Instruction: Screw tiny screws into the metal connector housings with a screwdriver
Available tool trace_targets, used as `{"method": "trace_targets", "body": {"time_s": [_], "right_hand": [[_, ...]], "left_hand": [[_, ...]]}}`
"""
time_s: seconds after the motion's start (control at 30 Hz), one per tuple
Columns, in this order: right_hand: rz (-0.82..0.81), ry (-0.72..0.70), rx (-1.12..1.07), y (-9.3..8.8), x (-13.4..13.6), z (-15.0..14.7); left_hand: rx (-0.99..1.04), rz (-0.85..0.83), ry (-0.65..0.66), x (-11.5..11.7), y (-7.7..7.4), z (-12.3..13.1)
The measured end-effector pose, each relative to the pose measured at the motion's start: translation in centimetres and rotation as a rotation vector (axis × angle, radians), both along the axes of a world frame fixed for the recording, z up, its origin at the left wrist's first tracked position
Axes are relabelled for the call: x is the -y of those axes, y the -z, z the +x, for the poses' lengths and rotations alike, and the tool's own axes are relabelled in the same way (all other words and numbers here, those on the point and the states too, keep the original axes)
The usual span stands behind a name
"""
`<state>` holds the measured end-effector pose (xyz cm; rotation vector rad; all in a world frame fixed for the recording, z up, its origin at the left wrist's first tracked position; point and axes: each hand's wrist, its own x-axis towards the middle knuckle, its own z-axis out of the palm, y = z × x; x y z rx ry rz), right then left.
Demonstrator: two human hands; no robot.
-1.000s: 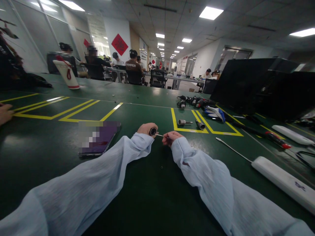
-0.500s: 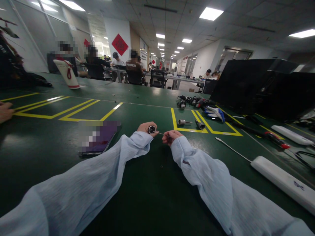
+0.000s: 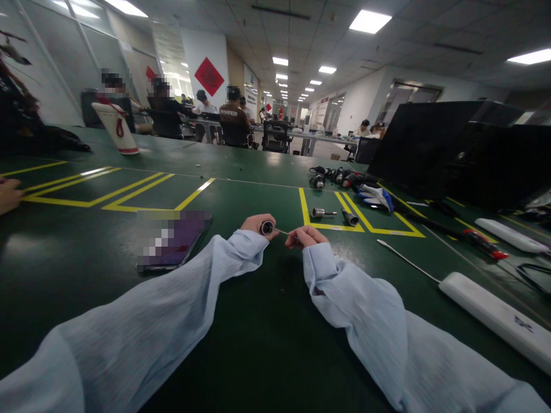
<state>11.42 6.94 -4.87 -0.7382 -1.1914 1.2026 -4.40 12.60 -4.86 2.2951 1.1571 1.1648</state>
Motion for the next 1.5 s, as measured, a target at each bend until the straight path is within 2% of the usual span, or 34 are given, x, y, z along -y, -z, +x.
{"method": "trace_targets", "body": {"time_s": [0.13,0.23,0.3,0.5,0.6,0.87,1.07,1.27,1.5], "right_hand": [[0.142,0.225,0.29,0.1,0.8,-0.7],[0.176,0.293,0.412,0.3,1.0,-1.0],[0.15,0.255,0.386,0.3,0.9,-0.9],[-0.082,0.026,0.016,0.0,0.1,-0.2],[-0.145,-0.05,-0.06,0.0,-0.2,0.1],[-0.081,0.03,-0.036,-0.1,0.1,-0.3],[-0.094,0.001,-0.05,-0.2,0.2,-0.3],[-0.052,0.105,0.017,0.0,0.2,-0.5],[-0.16,-0.005,-0.039,-0.3,0.2,-0.1]], "left_hand": [[-0.084,0.038,0.031,0.1,0.0,0.0],[-0.142,0.055,0.046,0.2,-0.1,0.0],[-0.18,0.07,0.046,0.1,-0.2,0.0],[-0.236,0.103,0.015,0.1,-0.4,-0.1],[-0.248,0.114,0.009,0.0,-0.4,-0.1],[-0.199,0.015,-0.056,-0.6,0.2,0.0],[-0.121,0.017,0.008,-0.2,0.2,-0.1],[-0.194,0.045,0.007,-0.1,0.0,0.0],[-0.257,0.115,0.011,0.2,-0.2,0.0]]}}
